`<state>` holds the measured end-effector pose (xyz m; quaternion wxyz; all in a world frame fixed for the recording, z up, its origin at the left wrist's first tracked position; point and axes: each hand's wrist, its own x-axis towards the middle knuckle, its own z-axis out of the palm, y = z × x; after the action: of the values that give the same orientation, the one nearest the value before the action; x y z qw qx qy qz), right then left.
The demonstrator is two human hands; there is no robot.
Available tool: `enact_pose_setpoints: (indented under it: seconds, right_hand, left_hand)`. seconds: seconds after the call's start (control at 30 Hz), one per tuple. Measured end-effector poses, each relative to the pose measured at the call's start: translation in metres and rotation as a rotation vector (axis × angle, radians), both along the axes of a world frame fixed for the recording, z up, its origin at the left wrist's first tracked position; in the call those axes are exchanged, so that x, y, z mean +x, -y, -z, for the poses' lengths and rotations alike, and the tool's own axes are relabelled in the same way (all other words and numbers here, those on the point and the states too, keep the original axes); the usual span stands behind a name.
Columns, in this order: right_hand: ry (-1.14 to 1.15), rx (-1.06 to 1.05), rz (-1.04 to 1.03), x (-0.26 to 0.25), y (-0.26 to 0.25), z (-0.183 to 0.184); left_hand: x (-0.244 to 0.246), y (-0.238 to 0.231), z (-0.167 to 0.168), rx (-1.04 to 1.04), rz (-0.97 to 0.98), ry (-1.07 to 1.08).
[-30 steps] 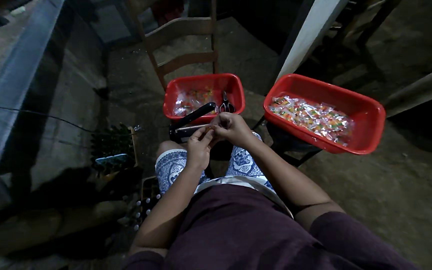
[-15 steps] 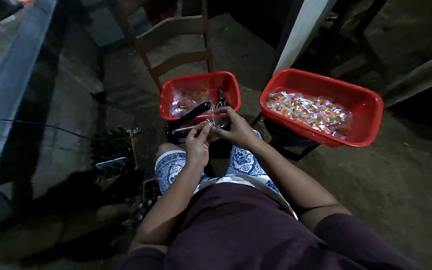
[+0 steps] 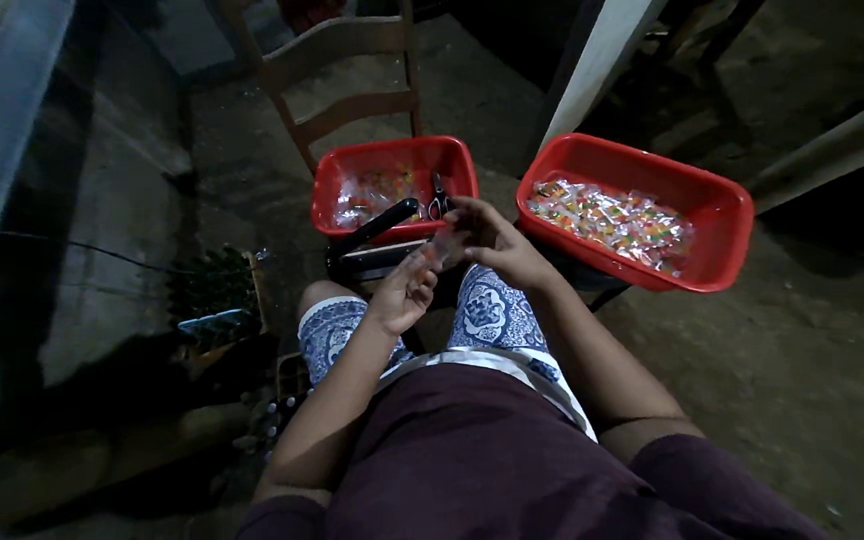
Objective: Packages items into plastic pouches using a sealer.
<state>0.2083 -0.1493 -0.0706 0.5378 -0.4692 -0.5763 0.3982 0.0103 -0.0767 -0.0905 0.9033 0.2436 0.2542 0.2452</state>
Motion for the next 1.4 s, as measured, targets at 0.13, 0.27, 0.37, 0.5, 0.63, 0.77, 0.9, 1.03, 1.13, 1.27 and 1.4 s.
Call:
enact_pose_setpoints:
  seconds: [0.13,0.27,0.37,0.5,0.63,0.77,0.9,1.03,1.13,1.27,1.4]
  right_hand:
    - [0.06,0.051,-0.082,-0.013,-0.01,0.005]
    - [-0.022,0.009,0.077,-0.025,-0.022,0.014]
    - [-0.008,-0.051,0.206,-0.03,-0.022,0.022]
    - [0.006,-0.109,0.249,-0.037,-0.017,0.03]
    - [-0.034,-0.113,0.274,-0.044,-0.014,0.038]
    - [-0.118,-0.09,0.316,-0.045,-0.016,0.044]
    - [-0.128,-0.109,0.289,-0.043,-0.019,0.045]
    - [-0.106,-0.127,0.274,-0.046,-0.014,0.043]
    - [-0.103,-0.119,0.288,-0.051,-0.016,0.044]
    - [-0.115,-0.098,0.3,-0.054,-0.017,0.043]
    - [-0.116,-0.066,0.304,-0.055,-0.017,0.047]
  left_hand:
    - [-0.008,-0.007,0.005,-0.042,0.117,0.033]
    - [-0.012,-0.009,0.011,0.322,0.047,-0.144]
    - [-0.011,-0.007,0.018,0.608,-0.116,-0.268]
    - [-0.002,-0.001,0.018,0.576,-0.242,-0.441]
    - [0.002,0.001,0.021,0.438,-0.276,-0.445]
    - [0.002,0.004,0.021,0.334,-0.309,-0.41]
    - [-0.004,-0.003,0.026,0.514,-0.293,-0.428]
    - [-0.012,-0.009,0.031,0.794,-0.397,-0.382]
    - [-0.015,-0.013,0.038,0.997,-0.468,-0.325]
    - [-0.02,-0.02,0.045,1.304,-0.5,-0.31]
    - [-0.021,-0.019,0.043,1.271,-0.477,-0.352]
